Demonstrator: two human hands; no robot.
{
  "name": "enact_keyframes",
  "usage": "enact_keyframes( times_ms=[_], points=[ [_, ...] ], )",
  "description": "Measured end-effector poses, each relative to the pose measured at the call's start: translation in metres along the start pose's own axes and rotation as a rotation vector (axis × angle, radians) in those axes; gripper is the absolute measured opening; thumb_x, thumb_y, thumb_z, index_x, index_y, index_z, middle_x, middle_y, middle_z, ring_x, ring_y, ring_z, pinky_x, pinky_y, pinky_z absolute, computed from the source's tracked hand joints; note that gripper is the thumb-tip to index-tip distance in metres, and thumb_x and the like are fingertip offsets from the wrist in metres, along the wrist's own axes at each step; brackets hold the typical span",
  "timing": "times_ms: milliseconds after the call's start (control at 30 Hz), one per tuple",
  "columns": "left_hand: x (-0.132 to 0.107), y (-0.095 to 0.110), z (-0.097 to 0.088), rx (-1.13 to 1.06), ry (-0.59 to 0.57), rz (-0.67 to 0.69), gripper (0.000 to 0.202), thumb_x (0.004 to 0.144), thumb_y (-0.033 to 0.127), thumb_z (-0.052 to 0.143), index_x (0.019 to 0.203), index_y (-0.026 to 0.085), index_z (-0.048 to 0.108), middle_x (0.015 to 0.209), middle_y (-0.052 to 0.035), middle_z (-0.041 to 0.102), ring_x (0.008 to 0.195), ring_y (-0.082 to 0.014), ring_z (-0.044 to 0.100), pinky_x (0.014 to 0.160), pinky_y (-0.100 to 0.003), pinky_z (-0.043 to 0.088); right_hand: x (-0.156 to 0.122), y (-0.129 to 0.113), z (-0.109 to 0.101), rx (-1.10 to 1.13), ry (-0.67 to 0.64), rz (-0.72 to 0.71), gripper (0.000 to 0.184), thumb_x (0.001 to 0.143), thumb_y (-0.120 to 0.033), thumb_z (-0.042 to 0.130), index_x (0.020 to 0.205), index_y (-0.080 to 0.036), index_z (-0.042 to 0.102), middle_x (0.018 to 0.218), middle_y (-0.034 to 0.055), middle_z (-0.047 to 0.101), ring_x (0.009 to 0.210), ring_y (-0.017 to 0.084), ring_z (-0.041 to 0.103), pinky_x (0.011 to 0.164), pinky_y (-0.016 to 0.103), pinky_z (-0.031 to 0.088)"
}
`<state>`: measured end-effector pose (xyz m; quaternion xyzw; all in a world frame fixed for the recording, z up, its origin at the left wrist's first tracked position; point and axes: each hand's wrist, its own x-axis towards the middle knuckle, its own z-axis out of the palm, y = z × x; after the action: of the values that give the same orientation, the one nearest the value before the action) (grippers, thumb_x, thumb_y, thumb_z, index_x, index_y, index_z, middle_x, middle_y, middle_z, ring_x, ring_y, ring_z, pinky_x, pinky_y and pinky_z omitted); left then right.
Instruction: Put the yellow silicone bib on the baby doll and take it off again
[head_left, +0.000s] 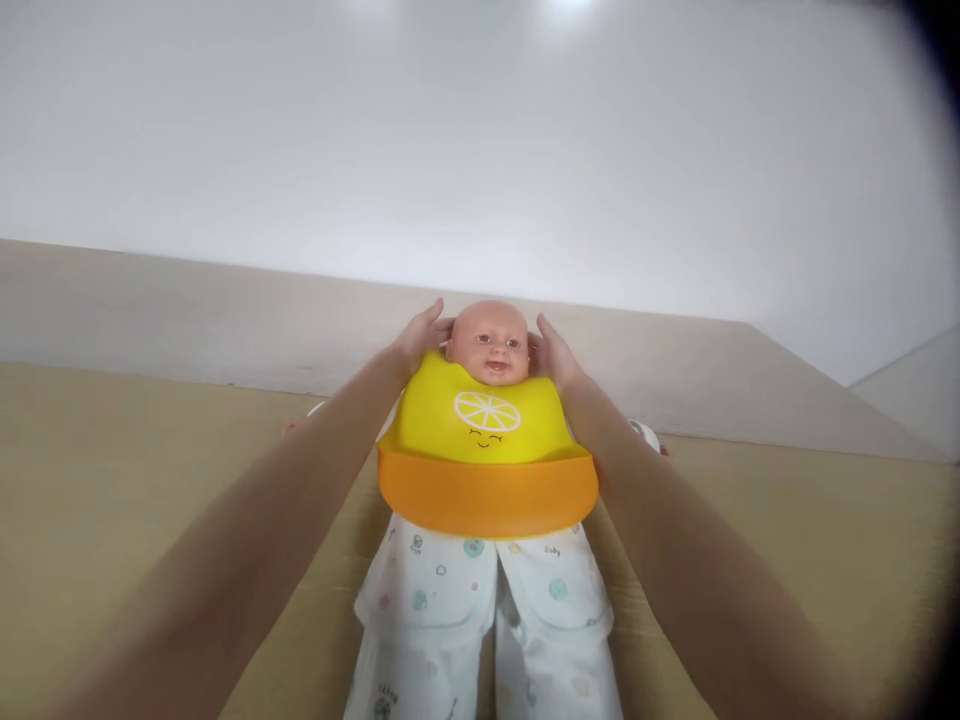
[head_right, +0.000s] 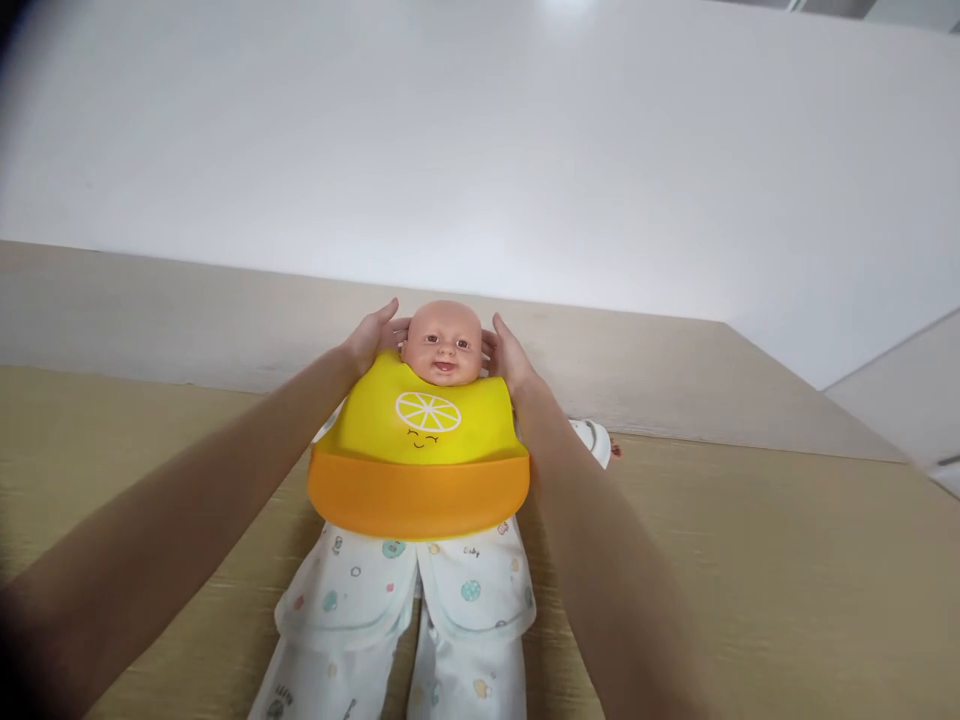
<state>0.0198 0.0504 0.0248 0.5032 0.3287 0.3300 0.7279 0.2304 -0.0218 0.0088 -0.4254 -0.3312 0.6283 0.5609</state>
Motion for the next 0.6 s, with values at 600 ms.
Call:
enact_keyframes(
  times_ms=[600],
  points=[
    [-0.059,0.002,0.026,-0.166,-0.092,0.176,0.069,0.080,0.066,0.049,0.125,0.015,0.060,0.119,-0.0130,0.067,0.111,-0.0346,0.059,0.089,-0.042,0.049,-0.049,-0.011,0.013,-0.067,-0.056,-0.129,0.054,0.086,-0.069,0.040,0.112,-0.026,0.061,0.129,0.0036,0.058,0.115,0.023,0.054,0.093,0.037,0.045]
  ],
)
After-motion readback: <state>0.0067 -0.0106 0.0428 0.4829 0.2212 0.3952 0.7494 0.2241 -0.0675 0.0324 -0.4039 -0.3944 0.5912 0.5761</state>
